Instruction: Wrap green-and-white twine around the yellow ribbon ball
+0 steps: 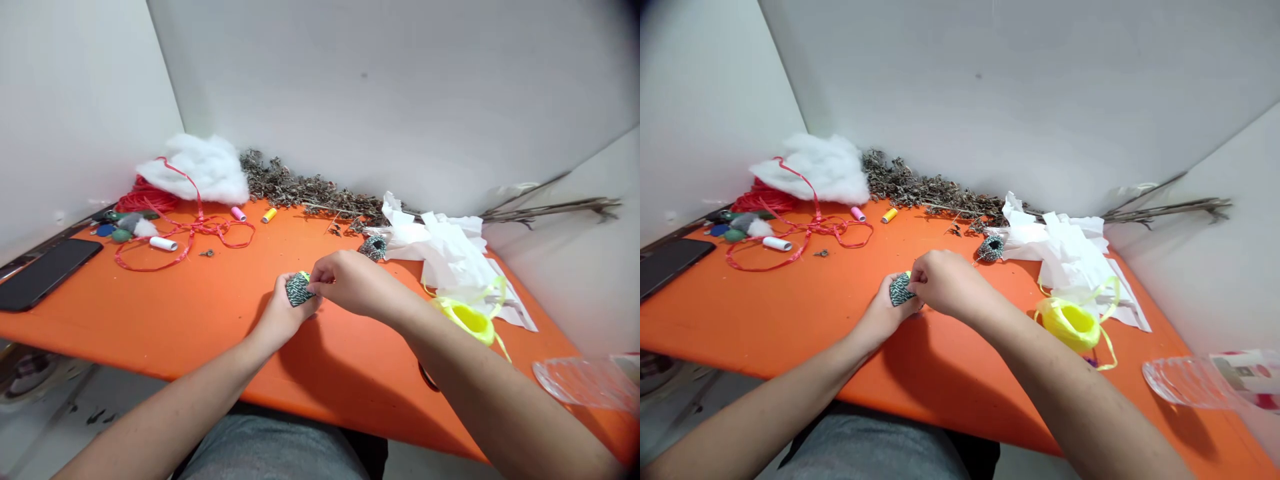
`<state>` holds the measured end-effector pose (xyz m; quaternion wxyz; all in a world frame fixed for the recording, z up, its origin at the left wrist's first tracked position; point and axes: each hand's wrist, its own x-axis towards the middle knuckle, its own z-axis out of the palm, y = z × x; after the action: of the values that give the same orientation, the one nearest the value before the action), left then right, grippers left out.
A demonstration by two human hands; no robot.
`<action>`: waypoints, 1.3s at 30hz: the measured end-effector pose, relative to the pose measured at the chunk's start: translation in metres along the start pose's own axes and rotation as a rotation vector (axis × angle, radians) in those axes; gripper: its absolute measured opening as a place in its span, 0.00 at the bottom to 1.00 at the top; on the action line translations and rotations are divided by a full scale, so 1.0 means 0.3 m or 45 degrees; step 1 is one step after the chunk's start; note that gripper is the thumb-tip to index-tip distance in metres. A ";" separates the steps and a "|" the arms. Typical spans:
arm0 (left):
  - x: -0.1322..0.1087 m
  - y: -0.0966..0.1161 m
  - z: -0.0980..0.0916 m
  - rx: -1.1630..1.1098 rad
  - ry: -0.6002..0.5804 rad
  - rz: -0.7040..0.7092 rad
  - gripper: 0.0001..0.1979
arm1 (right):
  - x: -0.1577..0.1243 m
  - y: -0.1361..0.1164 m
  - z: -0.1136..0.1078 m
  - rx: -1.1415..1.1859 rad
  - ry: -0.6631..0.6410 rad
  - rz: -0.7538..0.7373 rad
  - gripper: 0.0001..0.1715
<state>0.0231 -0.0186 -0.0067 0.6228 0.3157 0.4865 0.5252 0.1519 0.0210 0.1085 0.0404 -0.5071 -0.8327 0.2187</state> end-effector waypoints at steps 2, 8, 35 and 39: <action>0.004 -0.007 0.000 0.020 -0.022 0.026 0.33 | 0.006 0.015 -0.002 0.075 -0.021 -0.029 0.05; 0.012 -0.021 -0.005 0.071 -0.062 0.072 0.31 | 0.015 0.045 0.003 0.202 -0.090 -0.060 0.05; -0.019 -0.019 -0.023 0.141 -0.619 0.043 0.26 | -0.060 0.110 -0.046 0.134 -0.094 -0.642 0.07; -0.019 -0.025 -0.027 0.166 -0.634 0.075 0.27 | -0.065 0.120 -0.037 0.189 -0.097 -0.625 0.05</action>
<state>0.0181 -0.0270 -0.0145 0.6862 0.4887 0.3413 0.4168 0.1943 0.0219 0.1069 0.0980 -0.2767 -0.9135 0.2819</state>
